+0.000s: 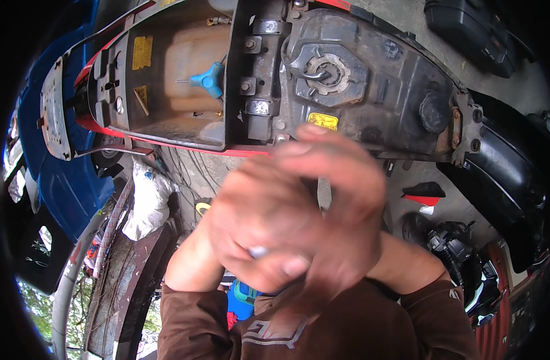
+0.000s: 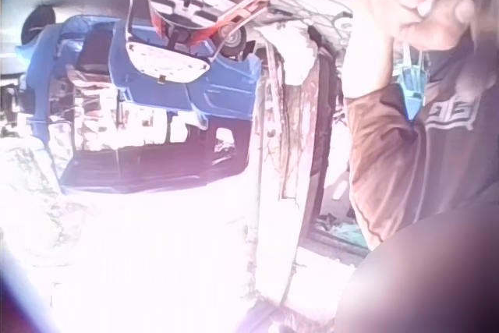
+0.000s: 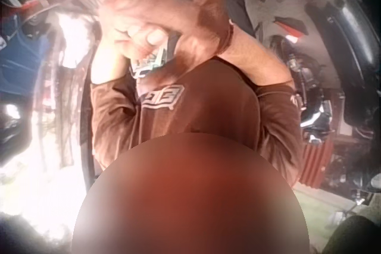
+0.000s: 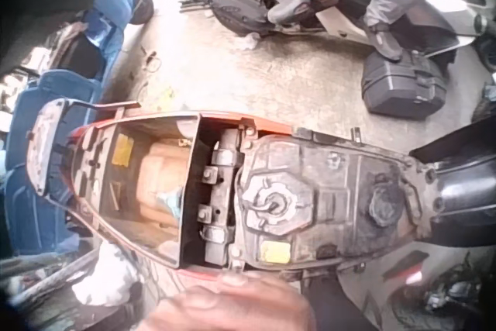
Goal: The person uses a blue-handled screwdriver to unscrew screws from the red plastic body panel of a scooter, working around the panel edge and footwell area. They collect the removed screws in their hand, set the screwdriver down, and continue loosening fasteners by hand while steadying the panel with the other arm.
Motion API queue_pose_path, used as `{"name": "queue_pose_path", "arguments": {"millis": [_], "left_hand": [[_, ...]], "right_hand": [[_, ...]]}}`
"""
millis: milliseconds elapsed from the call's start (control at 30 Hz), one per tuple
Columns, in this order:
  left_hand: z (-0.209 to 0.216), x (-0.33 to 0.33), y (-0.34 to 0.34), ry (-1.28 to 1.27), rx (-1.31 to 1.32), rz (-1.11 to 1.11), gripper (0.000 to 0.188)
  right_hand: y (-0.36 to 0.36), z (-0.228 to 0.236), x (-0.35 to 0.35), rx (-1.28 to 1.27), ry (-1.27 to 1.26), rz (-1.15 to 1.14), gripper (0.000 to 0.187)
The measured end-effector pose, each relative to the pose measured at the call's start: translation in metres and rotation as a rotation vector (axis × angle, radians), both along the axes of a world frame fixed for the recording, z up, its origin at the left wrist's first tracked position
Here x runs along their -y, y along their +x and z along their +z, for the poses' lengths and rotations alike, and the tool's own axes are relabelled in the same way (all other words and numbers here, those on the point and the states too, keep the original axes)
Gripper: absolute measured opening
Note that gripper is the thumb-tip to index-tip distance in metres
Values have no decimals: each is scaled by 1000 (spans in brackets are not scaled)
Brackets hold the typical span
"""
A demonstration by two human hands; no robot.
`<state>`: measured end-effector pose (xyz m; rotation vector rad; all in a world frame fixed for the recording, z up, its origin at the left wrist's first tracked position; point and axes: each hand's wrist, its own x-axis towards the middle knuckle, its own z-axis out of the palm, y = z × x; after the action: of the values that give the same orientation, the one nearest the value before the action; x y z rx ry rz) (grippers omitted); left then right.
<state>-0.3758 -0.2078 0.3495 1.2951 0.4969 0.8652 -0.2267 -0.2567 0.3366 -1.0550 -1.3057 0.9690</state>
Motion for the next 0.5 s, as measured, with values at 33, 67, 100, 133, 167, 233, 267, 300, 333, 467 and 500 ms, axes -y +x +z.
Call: {"name": "queue_pose_path", "arguments": {"millis": [33, 67, 100, 133, 167, 233, 267, 300, 333, 467, 500], "left_hand": [[1, 6, 1, 5, -18, 46, 43], [1, 12, 3, 12, -42, 86, 42], [2, 17, 4, 14, -62, 122, 42], [3, 21, 6, 21, -81, 157, 42], [4, 24, 8, 30, -95, 192, 42], [6, 30, 9, 40, -126, 264, 42], [7, 33, 9, 48, -138, 288, 43], [8, 35, 9, 51, -148, 312, 43], [9, 37, 9, 54, -162, 331, 44], [11, 45, 6, 65, -199, 409, 46], [11, 46, 6, 65, -205, 427, 47]], "right_hand": [[-12, 13, -1, -74, -7, 56, 40], [-20, 22, -3, -19, -21, 80, 37], [-28, 27, -6, -38, -94, 87, 34], [-33, 30, -9, -135, -85, 18, 31], [-36, 27, -13, -171, -39, -23, 27], [-38, 22, -19, -202, 31, -67, 16], [-37, 19, -20, -225, 84, -122, 12], [-36, 17, -21, -252, 61, -31, 11], [-36, 16, -21, -283, 48, 26, 12], [-42, 17, -19, -377, -8, 199, 19], [-43, 15, -19, -375, -33, 271, 21]]}}
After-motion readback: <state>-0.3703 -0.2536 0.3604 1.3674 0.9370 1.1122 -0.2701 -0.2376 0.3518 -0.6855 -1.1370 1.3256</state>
